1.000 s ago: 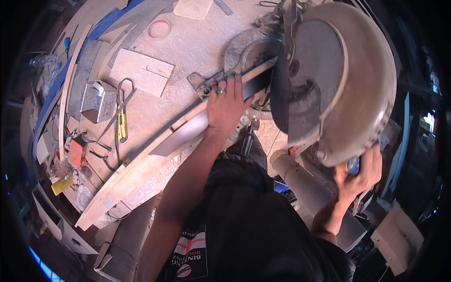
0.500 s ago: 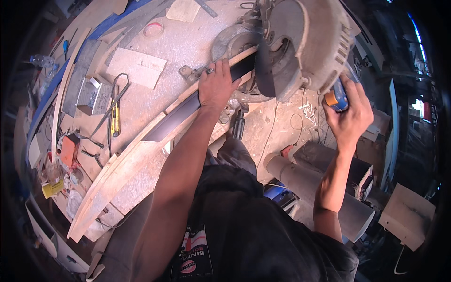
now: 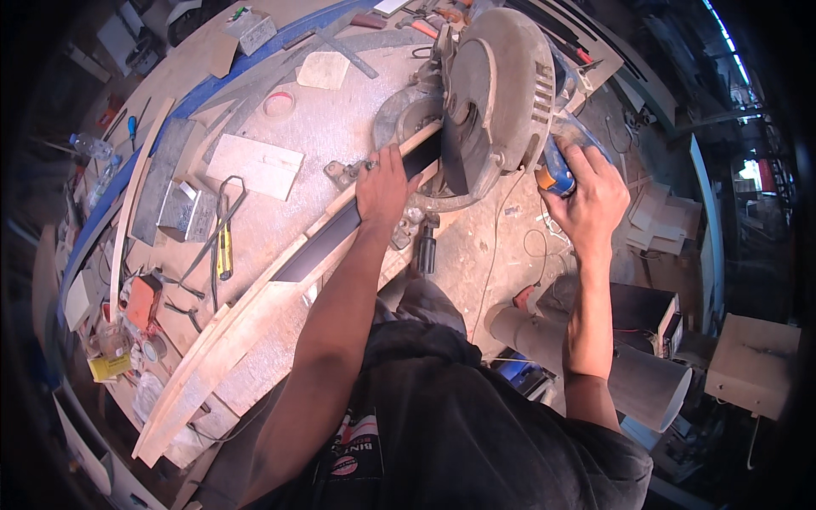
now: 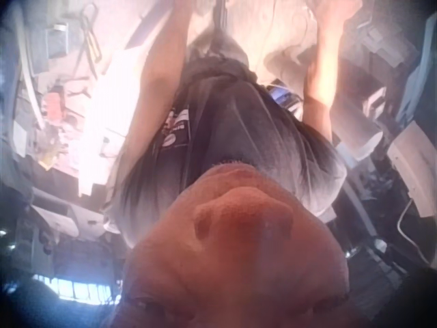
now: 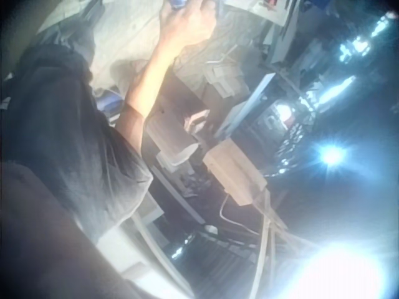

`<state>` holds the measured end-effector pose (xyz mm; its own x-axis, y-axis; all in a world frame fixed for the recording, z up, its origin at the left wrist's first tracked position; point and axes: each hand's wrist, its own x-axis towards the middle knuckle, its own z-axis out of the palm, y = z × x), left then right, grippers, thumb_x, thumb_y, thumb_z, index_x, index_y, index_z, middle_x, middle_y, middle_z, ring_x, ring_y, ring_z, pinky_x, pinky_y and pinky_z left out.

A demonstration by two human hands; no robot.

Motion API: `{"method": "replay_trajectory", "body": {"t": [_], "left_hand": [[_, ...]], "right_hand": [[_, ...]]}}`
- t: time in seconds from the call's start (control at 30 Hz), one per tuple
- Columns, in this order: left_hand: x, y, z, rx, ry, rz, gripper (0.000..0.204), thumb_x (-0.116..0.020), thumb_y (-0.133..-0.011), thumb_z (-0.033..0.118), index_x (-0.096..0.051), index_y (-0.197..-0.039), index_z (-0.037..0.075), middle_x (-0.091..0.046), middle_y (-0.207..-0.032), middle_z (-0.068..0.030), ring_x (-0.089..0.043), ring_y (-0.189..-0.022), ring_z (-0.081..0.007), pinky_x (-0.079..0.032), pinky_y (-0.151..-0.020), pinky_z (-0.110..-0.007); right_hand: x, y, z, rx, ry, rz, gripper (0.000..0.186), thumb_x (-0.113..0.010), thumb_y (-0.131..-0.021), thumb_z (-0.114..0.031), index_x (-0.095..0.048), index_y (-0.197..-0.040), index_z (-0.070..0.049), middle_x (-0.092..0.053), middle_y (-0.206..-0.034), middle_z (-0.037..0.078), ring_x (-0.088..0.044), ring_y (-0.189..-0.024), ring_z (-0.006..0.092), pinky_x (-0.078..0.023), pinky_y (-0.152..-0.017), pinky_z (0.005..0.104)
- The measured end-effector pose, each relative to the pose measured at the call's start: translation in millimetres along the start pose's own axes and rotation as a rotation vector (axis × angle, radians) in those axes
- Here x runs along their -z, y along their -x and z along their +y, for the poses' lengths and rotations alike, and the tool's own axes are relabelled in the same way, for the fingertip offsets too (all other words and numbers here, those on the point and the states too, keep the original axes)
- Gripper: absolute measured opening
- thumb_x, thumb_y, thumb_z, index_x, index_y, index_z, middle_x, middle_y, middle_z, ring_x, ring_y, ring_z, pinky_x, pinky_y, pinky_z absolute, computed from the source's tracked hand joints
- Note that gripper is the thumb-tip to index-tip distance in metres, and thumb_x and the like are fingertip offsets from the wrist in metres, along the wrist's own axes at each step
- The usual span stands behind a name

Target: The person measures a wooden plank with a tape measure, marks it with a pencil, and cuts it using a miter saw. The person repeats the process for another plank, ensuring precise measurements and cuts.

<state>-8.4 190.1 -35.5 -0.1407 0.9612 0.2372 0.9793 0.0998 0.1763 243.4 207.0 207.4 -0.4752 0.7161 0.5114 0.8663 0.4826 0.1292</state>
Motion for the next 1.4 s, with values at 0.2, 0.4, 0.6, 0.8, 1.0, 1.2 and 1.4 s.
{"method": "replay_trajectory", "body": {"t": [0.2, 0.4, 0.6, 0.8, 1.0, 1.2, 1.4], "left_hand": [[-0.5, 0.4, 0.0, 0.003, 0.013, -0.026, 0.080, -0.073, -0.097, 0.059, -0.052, -0.150, 0.003, -0.060, -0.128, -0.0103, -0.063, -0.121, -0.0263, -0.051, -0.100, -0.044], [-1.6, 0.1, 0.6, 0.014, -0.006, -0.048, 0.085, -0.074, -0.095, 0.061, -0.052, -0.152, 0.002, -0.061, -0.131, -0.0092, -0.060, -0.125, -0.0249, -0.049, -0.103, -0.041], [-2.9, 1.2, -0.2, 0.008, 0.005, -0.054, 0.086, -0.073, -0.096, 0.061, -0.051, -0.155, 0.002, -0.061, -0.132, -0.0089, -0.060, -0.125, -0.0248, -0.050, -0.103, -0.042], [0.6, 0.1, 0.2, 0.011, 0.011, -0.078, 0.086, -0.074, -0.095, 0.060, -0.051, -0.155, 0.002, -0.061, -0.133, -0.0089, -0.060, -0.126, -0.0246, -0.050, -0.103, -0.042], [2.1, -0.5, -0.1, 0.014, 0.016, -0.098, 0.086, -0.075, -0.095, 0.059, -0.051, -0.154, 0.002, -0.061, -0.133, -0.0088, -0.060, -0.126, -0.0248, -0.050, -0.103, -0.041], [1.7, 0.2, -0.1, 0.014, 0.038, -0.082, 0.086, -0.075, -0.095, 0.059, -0.051, -0.154, 0.002, -0.061, -0.133, -0.0088, -0.059, -0.127, -0.0247, -0.051, -0.103, -0.041], [4.1, -0.3, 0.0, 0.006, 0.007, -0.095, 0.086, -0.074, -0.096, 0.059, -0.051, -0.154, 0.001, -0.060, -0.134, -0.0096, -0.059, -0.128, -0.0253, -0.050, -0.103, -0.041]], "right_hand": [[0.3, -1.0, -0.2, 0.020, -0.021, 0.022, 0.053, -0.085, -0.069, -0.027, -0.079, -0.120, -0.017, -0.062, -0.087, 0.009, -0.066, -0.078, 0.0344, -0.053, -0.069, 0.0449], [1.5, -3.1, -1.3, 0.016, -0.029, 0.025, 0.053, -0.086, -0.069, -0.026, -0.079, -0.120, -0.016, -0.062, -0.088, 0.009, -0.066, -0.078, 0.0350, -0.053, -0.069, 0.0448], [4.1, -4.1, -2.8, -0.014, -0.034, -0.009, 0.052, -0.085, -0.070, -0.025, -0.079, -0.120, -0.015, -0.063, -0.089, 0.010, -0.066, -0.080, 0.0352, -0.052, -0.070, 0.0449], [4.5, -4.4, -2.4, -0.002, -0.033, -0.009, 0.052, -0.085, -0.071, -0.026, -0.078, -0.121, -0.015, -0.063, -0.090, 0.010, -0.066, -0.081, 0.0358, -0.052, -0.071, 0.0454], [5.4, -6.2, -3.2, 0.003, -0.043, -0.002, 0.051, -0.085, -0.071, -0.025, -0.079, -0.121, -0.014, -0.063, -0.090, 0.011, -0.066, -0.081, 0.0361, -0.052, -0.071, 0.0455], [5.9, -6.1, -2.3, -0.005, -0.045, -0.030, 0.053, -0.085, -0.071, -0.025, -0.078, -0.122, -0.013, -0.063, -0.090, 0.011, -0.066, -0.081, 0.0366, -0.053, -0.072, 0.0456], [19.5, -13.9, -9.7, -0.036, -0.083, -0.131, 0.053, -0.085, -0.071, -0.025, -0.076, -0.121, -0.011, -0.067, -0.097, 0.013, -0.068, -0.090, 0.0402, -0.053, -0.076, 0.0485]]}}
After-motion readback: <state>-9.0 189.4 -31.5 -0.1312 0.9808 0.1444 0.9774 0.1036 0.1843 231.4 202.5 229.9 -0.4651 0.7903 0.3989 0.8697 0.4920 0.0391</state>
